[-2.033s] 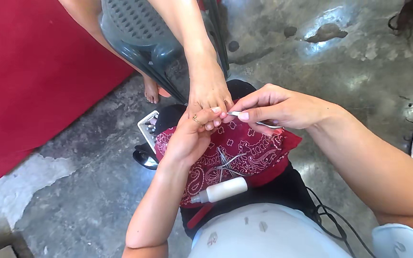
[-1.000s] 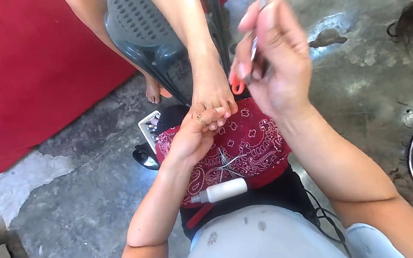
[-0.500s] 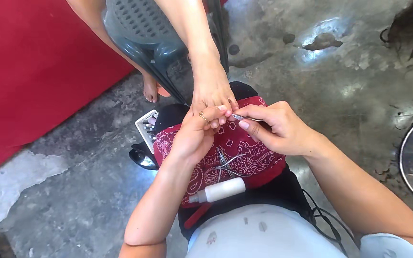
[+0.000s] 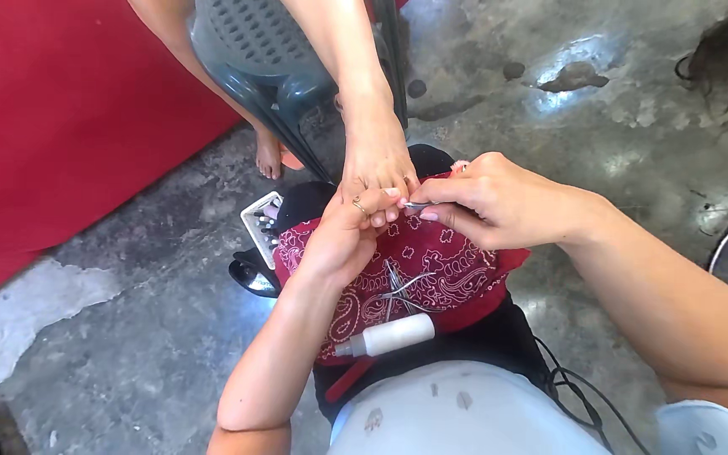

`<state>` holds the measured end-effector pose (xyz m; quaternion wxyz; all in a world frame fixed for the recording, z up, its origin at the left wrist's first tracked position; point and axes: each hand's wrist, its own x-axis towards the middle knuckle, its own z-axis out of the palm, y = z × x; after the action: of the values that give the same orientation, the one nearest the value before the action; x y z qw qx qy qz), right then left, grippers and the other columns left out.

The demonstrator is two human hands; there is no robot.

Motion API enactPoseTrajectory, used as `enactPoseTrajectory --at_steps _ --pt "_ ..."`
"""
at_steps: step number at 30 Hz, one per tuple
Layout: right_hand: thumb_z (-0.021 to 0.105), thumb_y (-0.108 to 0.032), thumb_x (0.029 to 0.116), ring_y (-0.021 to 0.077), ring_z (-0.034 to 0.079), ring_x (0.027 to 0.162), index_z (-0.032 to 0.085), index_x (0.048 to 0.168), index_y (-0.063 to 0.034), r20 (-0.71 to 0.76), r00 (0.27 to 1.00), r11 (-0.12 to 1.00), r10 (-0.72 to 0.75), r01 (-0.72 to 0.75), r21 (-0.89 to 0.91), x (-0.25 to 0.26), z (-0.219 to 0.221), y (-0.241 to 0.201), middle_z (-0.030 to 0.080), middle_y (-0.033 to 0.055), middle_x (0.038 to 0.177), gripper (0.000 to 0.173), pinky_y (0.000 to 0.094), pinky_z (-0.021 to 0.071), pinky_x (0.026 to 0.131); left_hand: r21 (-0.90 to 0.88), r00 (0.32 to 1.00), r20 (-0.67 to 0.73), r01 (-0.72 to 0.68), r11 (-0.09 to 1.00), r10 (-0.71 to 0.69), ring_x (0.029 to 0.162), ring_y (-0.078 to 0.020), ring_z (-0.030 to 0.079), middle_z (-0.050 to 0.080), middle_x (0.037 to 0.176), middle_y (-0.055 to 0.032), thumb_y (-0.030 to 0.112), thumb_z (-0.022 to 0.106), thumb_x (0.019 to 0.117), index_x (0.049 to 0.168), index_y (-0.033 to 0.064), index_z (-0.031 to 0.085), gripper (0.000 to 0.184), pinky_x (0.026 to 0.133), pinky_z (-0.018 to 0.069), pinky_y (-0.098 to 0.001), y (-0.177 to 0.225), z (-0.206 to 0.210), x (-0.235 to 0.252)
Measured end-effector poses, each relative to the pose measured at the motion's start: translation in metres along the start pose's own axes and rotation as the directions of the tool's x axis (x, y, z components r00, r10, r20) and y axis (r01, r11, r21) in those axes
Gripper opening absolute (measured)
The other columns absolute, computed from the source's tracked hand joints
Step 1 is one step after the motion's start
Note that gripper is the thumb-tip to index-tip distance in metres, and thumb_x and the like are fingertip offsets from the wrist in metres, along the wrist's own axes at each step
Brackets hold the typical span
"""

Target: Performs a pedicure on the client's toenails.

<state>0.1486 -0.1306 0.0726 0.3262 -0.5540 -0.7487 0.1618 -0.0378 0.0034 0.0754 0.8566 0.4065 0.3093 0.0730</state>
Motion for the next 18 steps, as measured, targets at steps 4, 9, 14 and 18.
enactPoseTrajectory --at_steps 4,9,14,18 --pt "0.049 -0.017 0.1020 0.0011 0.047 0.053 0.070 0.108 -0.0048 0.022 1.000 0.996 -0.005 0.003 0.092 -0.0014 -0.0018 0.0045 0.056 -0.0053 0.065 0.025 0.0216 0.0381 0.049 -0.009 1.000 0.001 0.000 1.000 0.000 0.070 -0.0055 0.062 0.060 0.073 0.0044 0.010 0.060 0.0929 0.096 0.0176 0.060 0.008 0.076 0.0550 -0.0252 0.0007 0.0000 -0.0007" --pt "0.050 -0.017 0.1019 0.0004 0.051 0.053 0.072 0.107 -0.0042 -0.001 1.000 0.994 -0.029 0.029 0.103 -0.0008 -0.0021 0.0058 0.059 -0.0049 0.064 0.026 0.0203 0.0423 0.050 -0.006 1.000 0.007 -0.006 1.000 0.006 0.067 -0.0049 0.059 0.057 0.070 0.0058 0.009 0.060 0.0926 0.096 0.0187 0.059 0.010 0.075 0.0542 -0.0256 0.0004 0.0004 0.0003" --pt "0.050 -0.018 0.1001 0.0090 0.052 0.053 0.072 0.103 -0.0057 0.017 0.999 0.997 -0.032 0.033 -0.064 0.0042 -0.0029 -0.0009 0.057 -0.0018 0.062 0.026 0.0295 0.0399 0.052 -0.001 1.000 -0.007 -0.006 1.000 0.006 0.064 -0.0036 0.056 0.054 0.067 0.0073 0.008 0.059 0.0924 0.098 0.0201 0.056 0.013 0.073 0.0532 -0.0245 0.0007 0.0015 -0.0001" --pt "0.049 -0.017 0.1009 0.0037 0.048 0.052 0.070 0.106 -0.0052 0.024 1.000 1.000 -0.007 0.007 0.020 0.0005 -0.0031 -0.0001 0.054 -0.0042 0.063 0.025 0.0238 0.0381 0.048 0.000 1.000 -0.001 0.001 1.000 -0.001 0.069 -0.0043 0.060 0.058 0.072 0.0059 0.009 0.060 0.0924 0.101 0.0195 0.057 0.014 0.074 0.0545 -0.0243 0.0011 0.0010 0.0000"
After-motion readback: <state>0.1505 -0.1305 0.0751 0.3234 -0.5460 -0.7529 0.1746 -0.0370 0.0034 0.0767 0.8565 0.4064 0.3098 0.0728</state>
